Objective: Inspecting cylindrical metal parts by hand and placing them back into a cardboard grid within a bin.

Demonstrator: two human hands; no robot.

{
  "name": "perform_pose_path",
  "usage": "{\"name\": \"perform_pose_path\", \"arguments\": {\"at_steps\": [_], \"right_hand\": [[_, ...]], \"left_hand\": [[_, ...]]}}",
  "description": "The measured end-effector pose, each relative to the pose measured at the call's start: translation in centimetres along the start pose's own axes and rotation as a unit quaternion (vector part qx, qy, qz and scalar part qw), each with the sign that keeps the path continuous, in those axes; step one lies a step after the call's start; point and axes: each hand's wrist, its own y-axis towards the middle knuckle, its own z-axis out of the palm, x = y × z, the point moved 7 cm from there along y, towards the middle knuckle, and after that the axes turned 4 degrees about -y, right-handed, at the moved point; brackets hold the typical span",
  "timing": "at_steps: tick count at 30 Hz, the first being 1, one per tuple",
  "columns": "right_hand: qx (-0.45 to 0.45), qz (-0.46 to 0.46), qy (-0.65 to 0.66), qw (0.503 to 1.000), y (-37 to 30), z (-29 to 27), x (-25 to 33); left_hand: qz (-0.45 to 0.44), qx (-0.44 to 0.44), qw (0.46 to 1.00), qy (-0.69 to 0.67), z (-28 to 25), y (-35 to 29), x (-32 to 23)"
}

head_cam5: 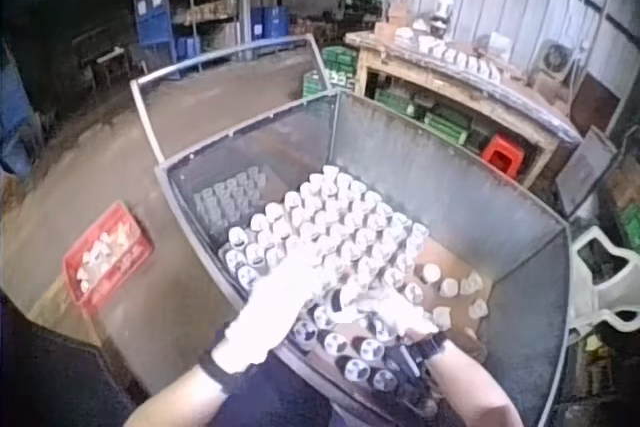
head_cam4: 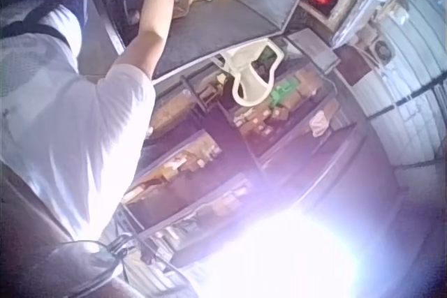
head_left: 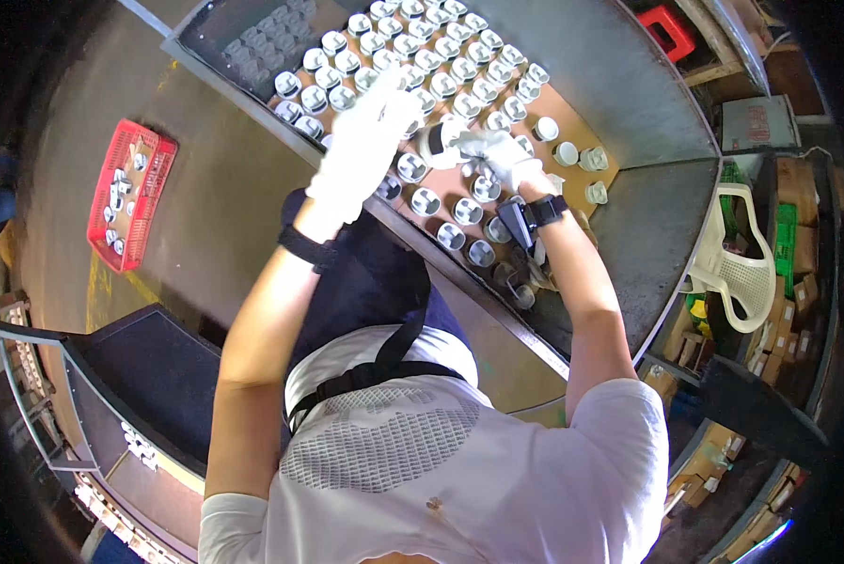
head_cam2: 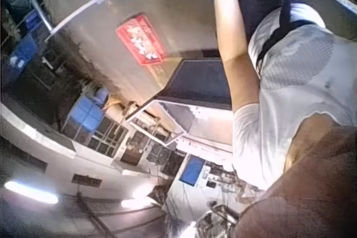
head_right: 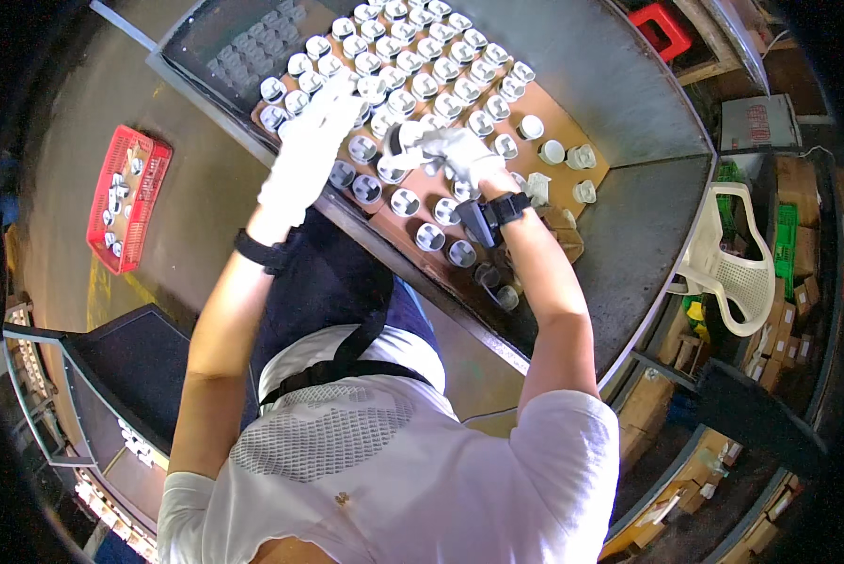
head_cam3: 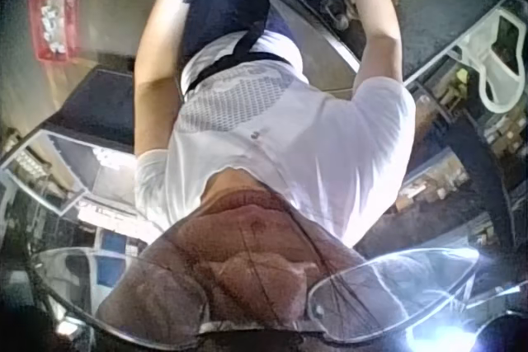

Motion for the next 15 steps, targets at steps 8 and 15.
{"name": "perform_pose_path", "arguments": {"at_steps": [8, 15], "right_hand": [[0.118, 0.093, -0.514, 0.844, 7.8, 4.0, -20.8], [0.051, 0.263, -0.460, 0.847, 11.2, 7.9, -27.2]], "left_hand": [[0.111, -0.075, 0.894, 0.428, -2.7, 0.5, 2.3], [0.084, -0.060, 0.889, 0.447, -3.0, 0.6, 3.7]]}}
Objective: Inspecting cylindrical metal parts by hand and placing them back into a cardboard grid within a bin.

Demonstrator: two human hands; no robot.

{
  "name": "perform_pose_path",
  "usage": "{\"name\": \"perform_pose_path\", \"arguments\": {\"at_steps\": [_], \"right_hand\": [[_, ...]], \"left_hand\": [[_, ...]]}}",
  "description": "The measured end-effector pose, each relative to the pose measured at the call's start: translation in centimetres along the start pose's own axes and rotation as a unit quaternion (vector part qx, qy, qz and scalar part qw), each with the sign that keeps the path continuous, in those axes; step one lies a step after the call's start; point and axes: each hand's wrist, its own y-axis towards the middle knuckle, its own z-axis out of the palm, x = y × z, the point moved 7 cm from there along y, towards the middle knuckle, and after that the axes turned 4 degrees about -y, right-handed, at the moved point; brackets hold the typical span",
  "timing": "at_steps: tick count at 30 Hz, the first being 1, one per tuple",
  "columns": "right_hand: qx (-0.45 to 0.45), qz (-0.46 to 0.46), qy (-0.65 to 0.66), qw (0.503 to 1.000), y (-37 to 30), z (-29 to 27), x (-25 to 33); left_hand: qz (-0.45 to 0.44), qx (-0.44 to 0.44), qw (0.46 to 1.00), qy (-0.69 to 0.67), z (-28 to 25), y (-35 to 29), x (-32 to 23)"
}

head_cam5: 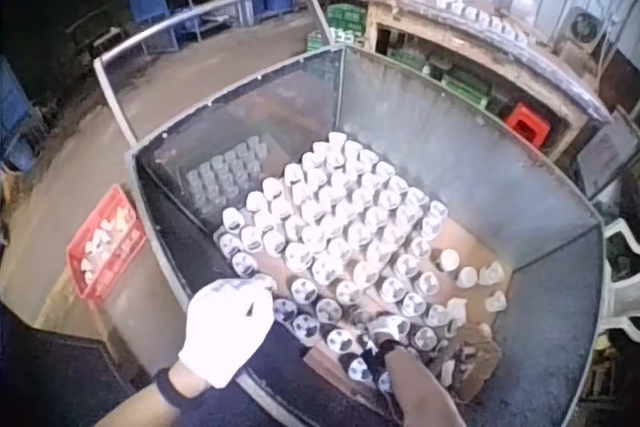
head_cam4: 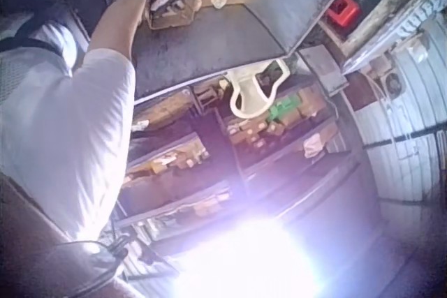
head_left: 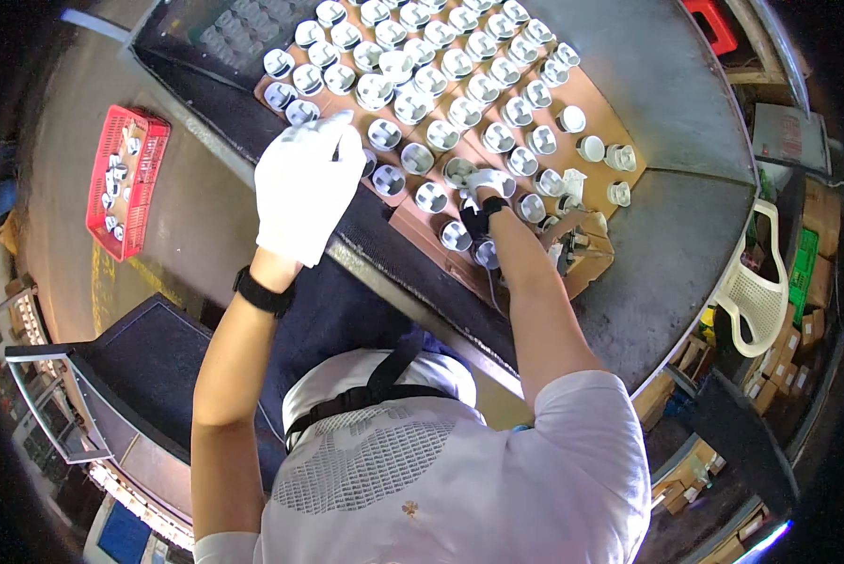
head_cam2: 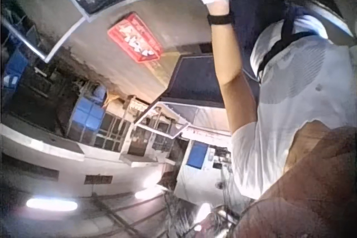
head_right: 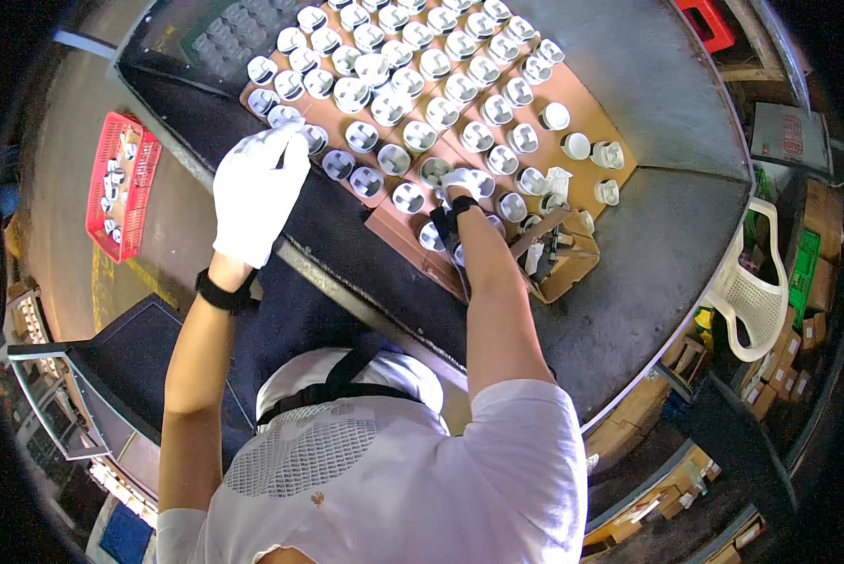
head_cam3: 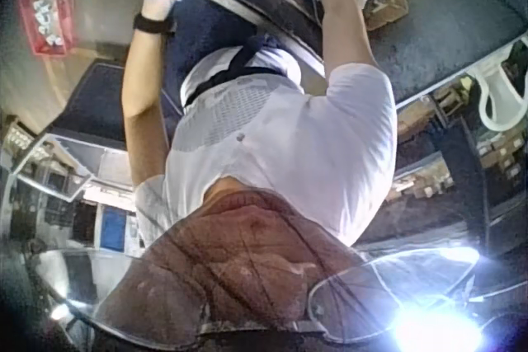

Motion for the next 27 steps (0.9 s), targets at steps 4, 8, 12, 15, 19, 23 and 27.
{"name": "perform_pose_path", "arguments": {"at_steps": [4, 8, 12, 15, 19, 23, 27], "right_hand": [[0.032, 0.061, 0.076, 0.995, 6.2, 8.6, -2.3], [-0.019, 0.049, 0.098, 0.994, 4.0, 5.1, -1.4], [-0.131, 0.099, 0.161, 0.973, -0.2, -4.9, -3.9], [-0.205, 0.114, 0.148, 0.961, 2.0, -5.7, -5.6], [-0.141, 0.148, 0.129, 0.970, 9.2, 0.6, -7.2], [-0.209, 0.132, 0.216, 0.945, 9.9, 0.3, -9.0], [-0.148, 0.058, 0.101, 0.982, 5.3, -5.9, -5.1]], "left_hand": [[-0.028, 0.039, 0.998, -0.039, -0.3, 1.6, -1.3], [-0.035, 0.046, 0.998, -0.030, 0.1, 1.0, -1.0], [-0.048, 0.065, 0.996, -0.029, 0.0, 1.1, -1.1], [-0.049, 0.074, 0.996, -0.031, 0.1, 1.4, -1.3], [-0.044, 0.085, 0.995, -0.035, 0.0, 2.1, -1.5], [-0.055, 0.076, 0.994, -0.048, 0.2, 2.1, -1.5], [-0.083, 0.075, 0.993, -0.036, 0.2, 1.4, -1.0]]}}
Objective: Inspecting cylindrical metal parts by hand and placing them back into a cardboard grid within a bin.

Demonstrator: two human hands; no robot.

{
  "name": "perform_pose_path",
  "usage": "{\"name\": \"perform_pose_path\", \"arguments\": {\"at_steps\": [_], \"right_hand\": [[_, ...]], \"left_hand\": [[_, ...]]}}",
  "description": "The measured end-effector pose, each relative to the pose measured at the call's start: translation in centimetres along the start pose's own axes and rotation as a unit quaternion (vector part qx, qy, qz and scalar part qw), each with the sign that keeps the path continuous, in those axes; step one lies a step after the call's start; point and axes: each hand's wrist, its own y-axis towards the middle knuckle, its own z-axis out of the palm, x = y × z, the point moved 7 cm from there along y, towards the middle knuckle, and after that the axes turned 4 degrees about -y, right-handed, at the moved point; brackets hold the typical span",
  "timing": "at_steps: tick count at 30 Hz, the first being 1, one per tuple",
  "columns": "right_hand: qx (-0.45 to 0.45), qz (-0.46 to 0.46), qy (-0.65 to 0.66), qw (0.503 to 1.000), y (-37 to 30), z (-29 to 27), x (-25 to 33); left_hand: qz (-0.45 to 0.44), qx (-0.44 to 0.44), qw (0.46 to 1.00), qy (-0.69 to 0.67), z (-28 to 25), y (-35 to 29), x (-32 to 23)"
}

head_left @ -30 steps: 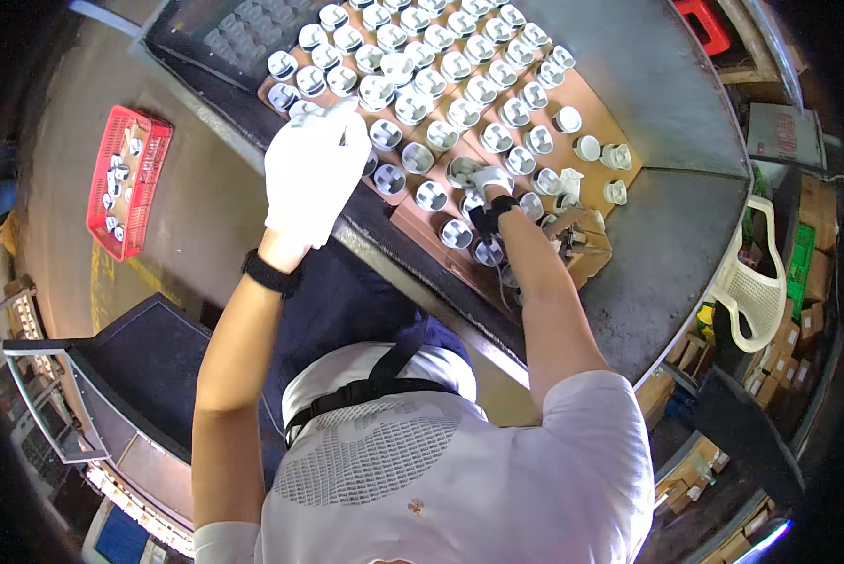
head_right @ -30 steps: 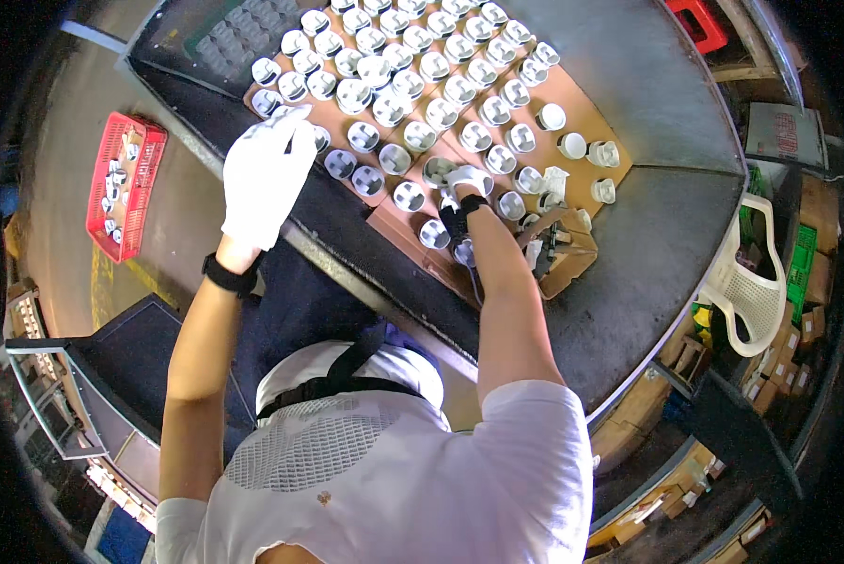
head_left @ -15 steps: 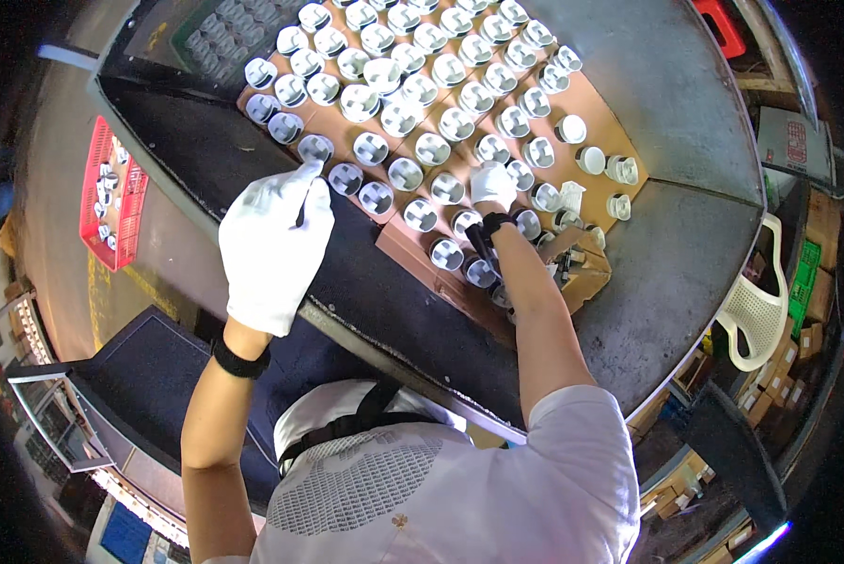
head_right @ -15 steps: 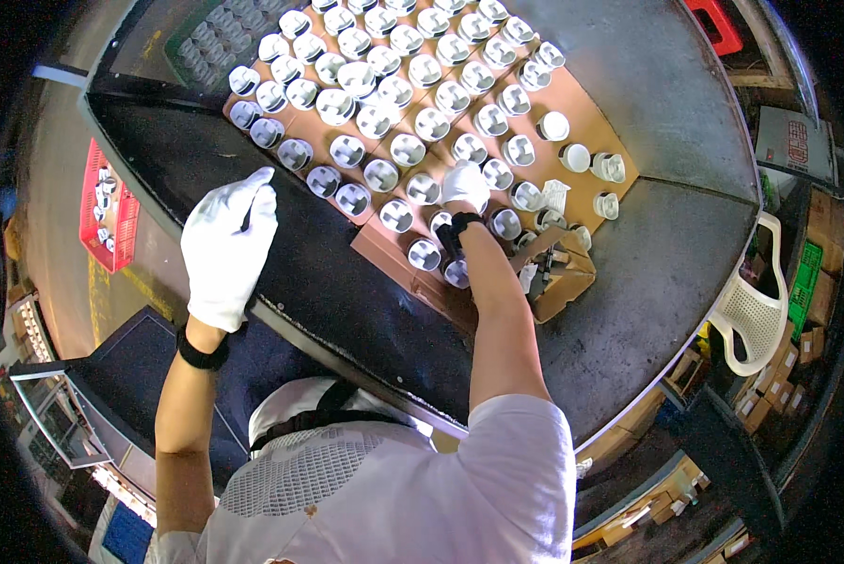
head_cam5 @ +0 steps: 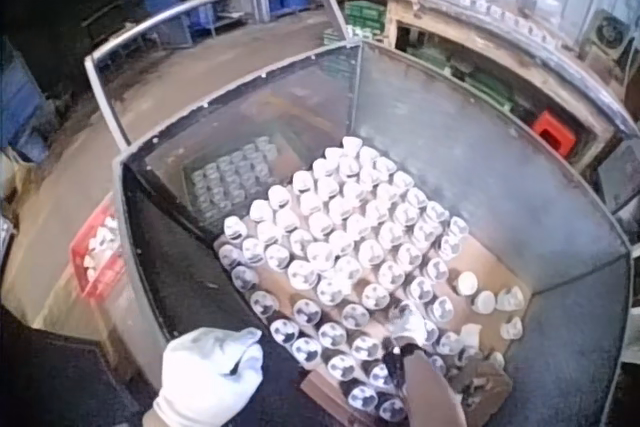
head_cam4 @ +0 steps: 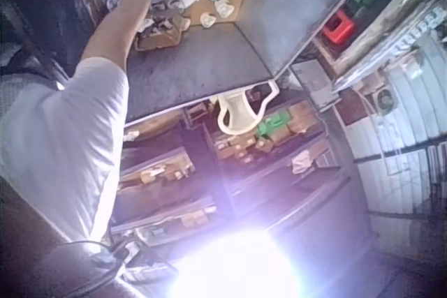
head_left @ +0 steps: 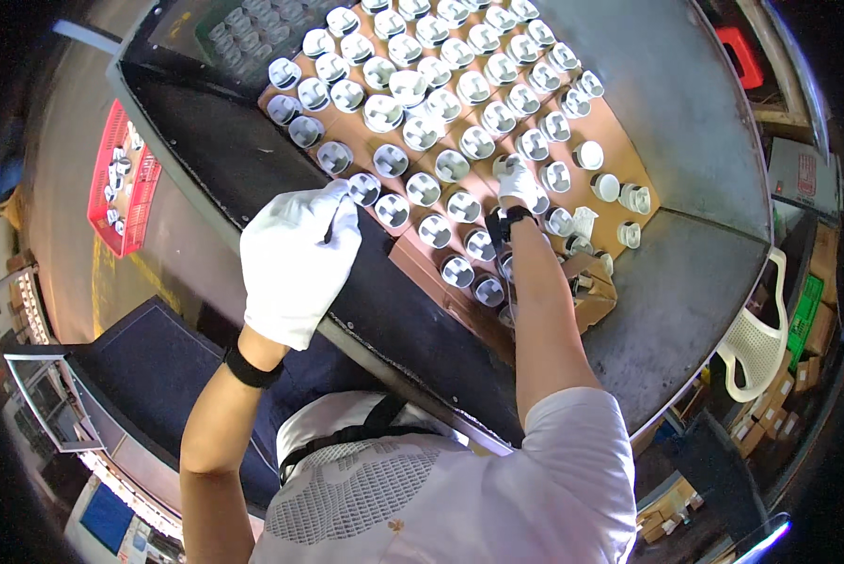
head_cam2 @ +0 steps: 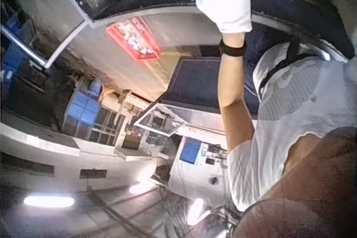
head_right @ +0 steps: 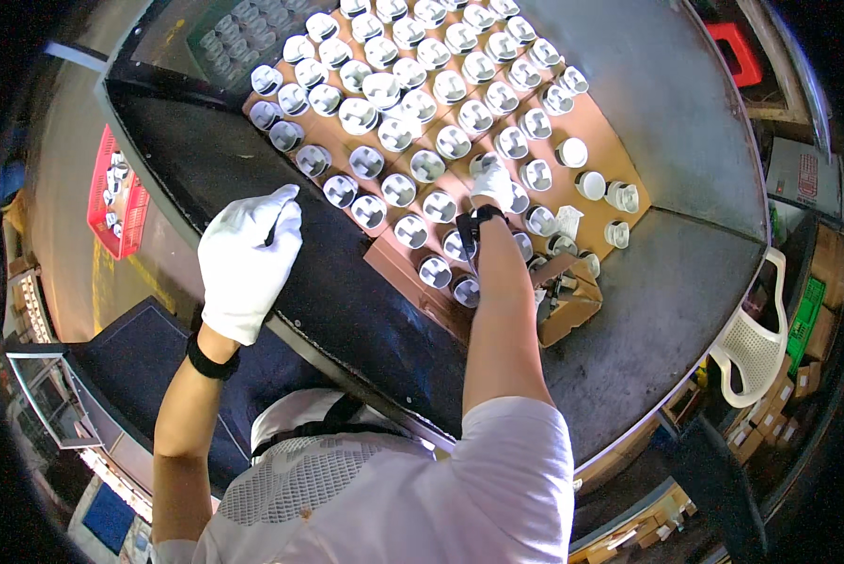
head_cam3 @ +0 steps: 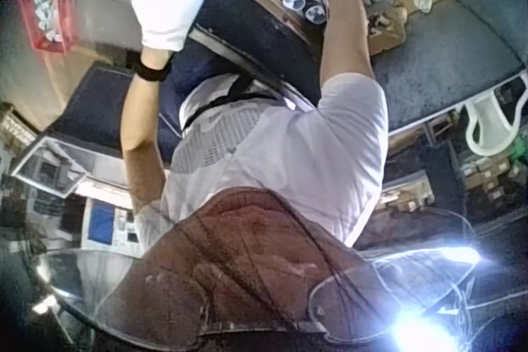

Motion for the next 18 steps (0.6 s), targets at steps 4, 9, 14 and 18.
{"name": "perform_pose_path", "arguments": {"at_steps": [4, 9, 14, 18], "right_hand": [[0.043, 0.065, 0.499, 0.863, -3.5, -2.2, -2.5], [-0.121, -0.278, 0.092, 0.948, -6.5, -4.8, -2.1], [-0.192, -0.417, 0.177, 0.871, -10.9, -9.7, 0.7], [-0.043, -0.236, 0.525, 0.816, -13.8, -15.3, 1.8]], "left_hand": [[0.017, -0.007, 1.000, -0.004, -0.5, -0.1, -0.3], [0.046, -0.025, 0.998, 0.022, -0.4, -0.6, -0.3], [0.071, -0.014, 0.997, 0.033, 0.0, -0.9, -0.2], [0.093, -0.014, 0.995, 0.029, -0.8, -1.5, -0.4]]}}
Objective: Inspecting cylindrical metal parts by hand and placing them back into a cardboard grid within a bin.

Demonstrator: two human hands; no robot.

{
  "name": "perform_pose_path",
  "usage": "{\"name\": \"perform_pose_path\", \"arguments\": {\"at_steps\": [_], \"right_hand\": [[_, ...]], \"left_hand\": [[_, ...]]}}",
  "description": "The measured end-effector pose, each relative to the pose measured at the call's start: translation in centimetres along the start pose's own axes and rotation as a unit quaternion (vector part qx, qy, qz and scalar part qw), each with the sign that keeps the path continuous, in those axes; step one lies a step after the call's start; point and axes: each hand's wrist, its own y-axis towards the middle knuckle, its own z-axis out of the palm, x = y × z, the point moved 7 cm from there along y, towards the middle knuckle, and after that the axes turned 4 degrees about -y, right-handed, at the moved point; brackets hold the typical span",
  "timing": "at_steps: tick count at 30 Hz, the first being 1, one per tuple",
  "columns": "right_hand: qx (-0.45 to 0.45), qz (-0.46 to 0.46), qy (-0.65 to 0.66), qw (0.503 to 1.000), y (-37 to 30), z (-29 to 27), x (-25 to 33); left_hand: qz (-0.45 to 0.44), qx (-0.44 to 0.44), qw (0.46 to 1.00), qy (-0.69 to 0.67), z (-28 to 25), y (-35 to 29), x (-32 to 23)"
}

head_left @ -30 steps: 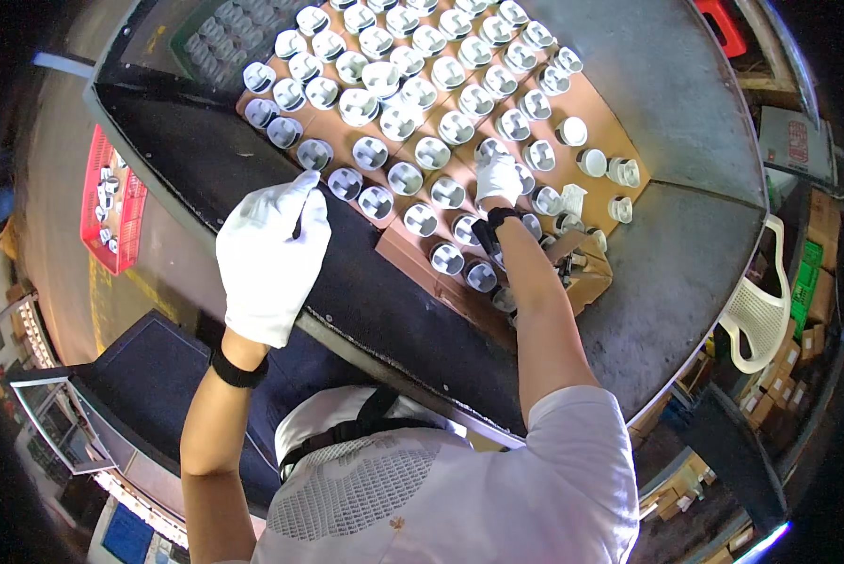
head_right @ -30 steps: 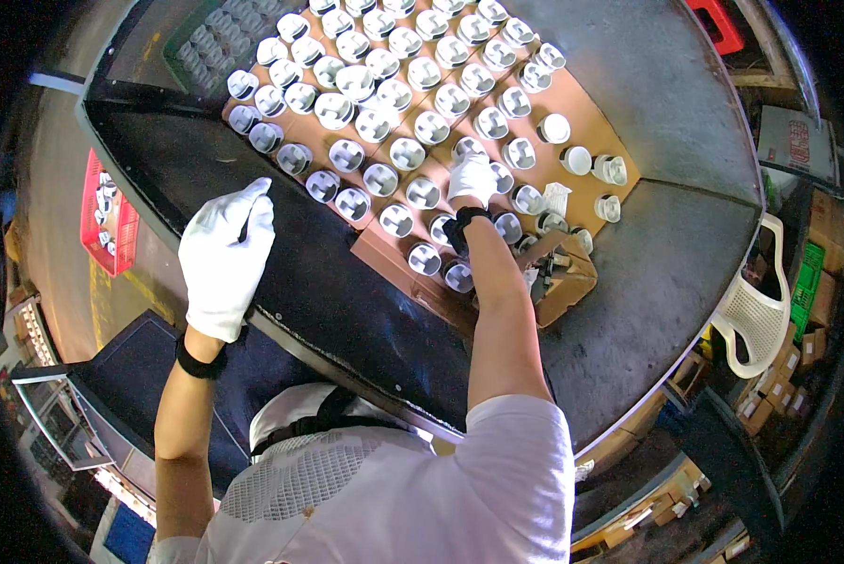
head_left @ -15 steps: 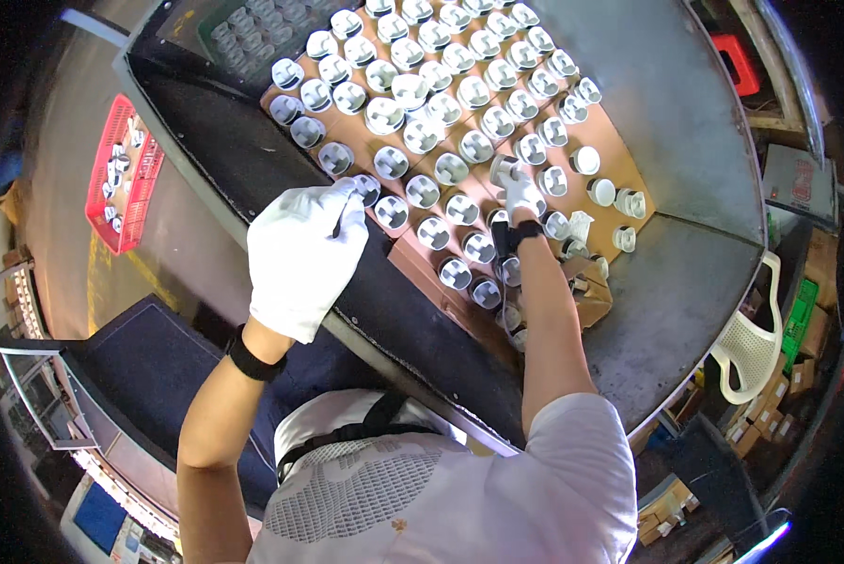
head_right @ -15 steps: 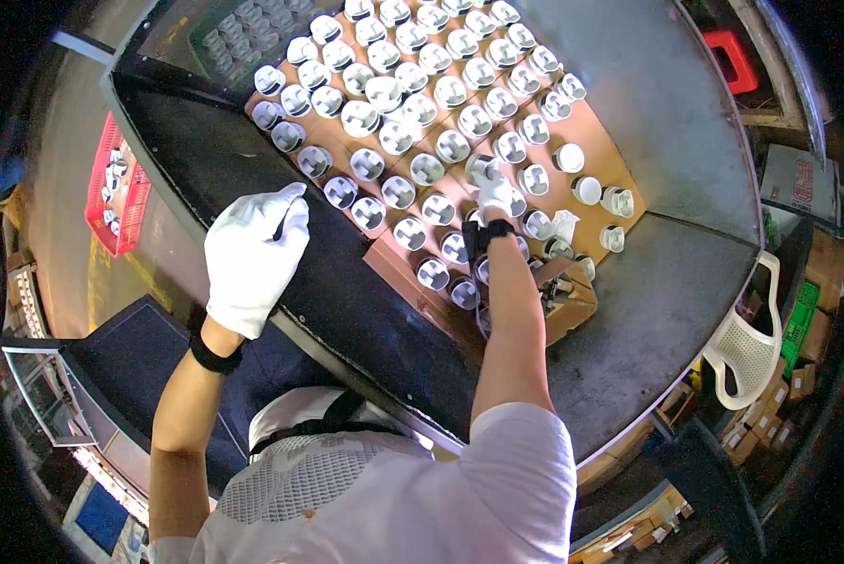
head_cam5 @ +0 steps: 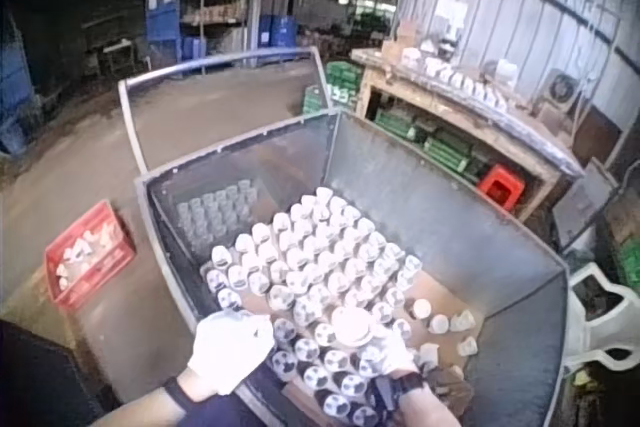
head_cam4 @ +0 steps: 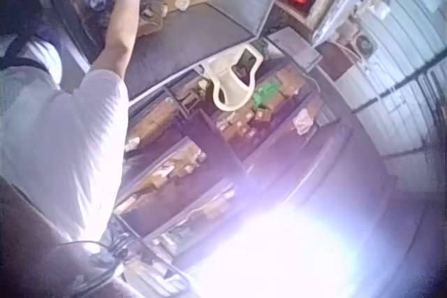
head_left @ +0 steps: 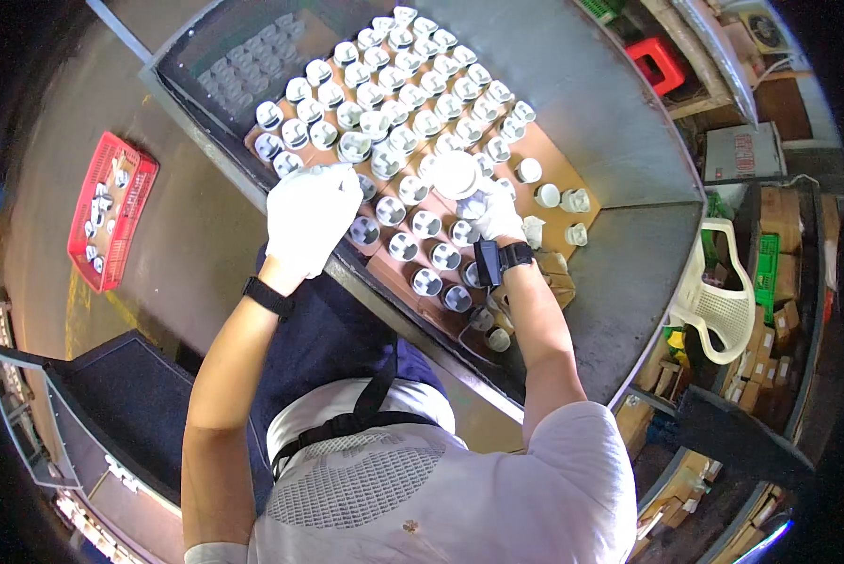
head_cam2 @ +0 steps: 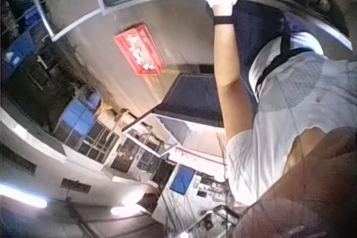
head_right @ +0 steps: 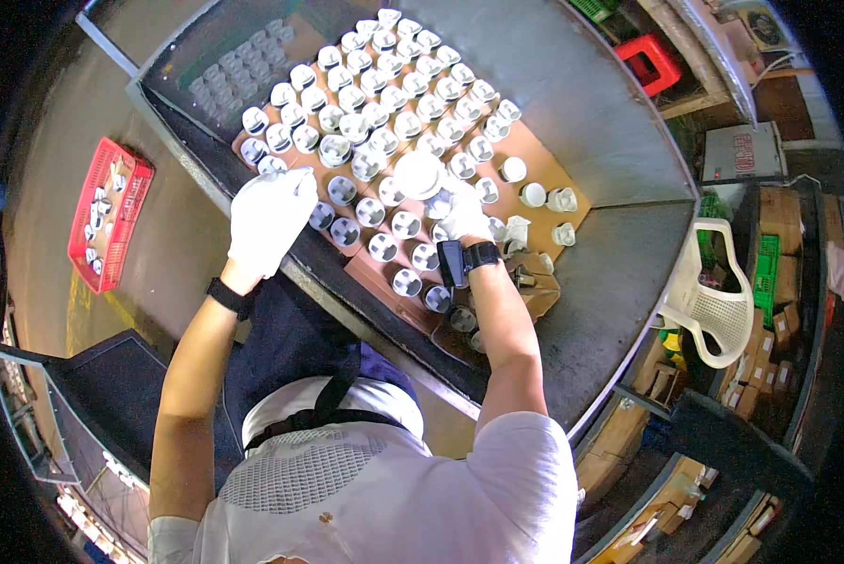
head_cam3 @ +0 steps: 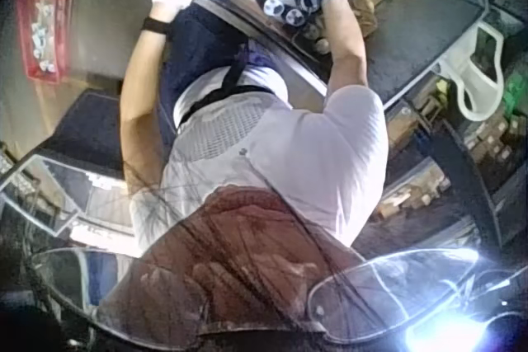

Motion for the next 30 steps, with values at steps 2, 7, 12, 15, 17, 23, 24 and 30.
{"name": "perform_pose_path", "arguments": {"at_steps": [2, 7, 12, 15, 17, 23, 24, 30], "right_hand": [[0.001, -0.012, -0.092, 0.996, -1.3, -0.6, 5.4], [-0.033, -0.012, -0.018, 0.999, -3.3, -1.5, 9.0], [0.014, 0.011, -0.072, 0.997, -5.1, -0.6, 13.6], [0.038, -0.008, -0.119, 0.992, -5.8, 0.2, 15.6], [0.026, -0.102, -0.083, 0.991, -6.8, 1.2, 17.7], [0.076, -0.093, -0.134, 0.984, -5.9, 2.7, 14.2], [0.075, -0.141, -0.184, 0.970, -6.0, 3.2, 15.1], [0.076, -0.121, -0.204, 0.969, -7.2, 3.6, 17.6]], "left_hand": [[0.017, 0.037, 0.999, 0.031, 0.3, -0.1, -0.1], [-0.031, -0.077, 0.980, -0.183, 0.2, 0.4, 0.3], [-0.010, 0.003, 0.903, -0.429, 4.4, -0.3, -1.9], [-0.091, 0.158, 0.750, -0.635, 5.8, -1.3, -5.3], [0.010, 0.150, 0.804, -0.576, 4.3, -1.1, -6.8], [-0.080, 0.150, 0.800, -0.575, 5.0, -1.8, -4.7], [-0.069, 0.109, 0.824, -0.551, 4.8, -1.9, -4.5], [-0.055, 0.026, 0.863, -0.502, 4.5, -1.8, -4.0]]}}
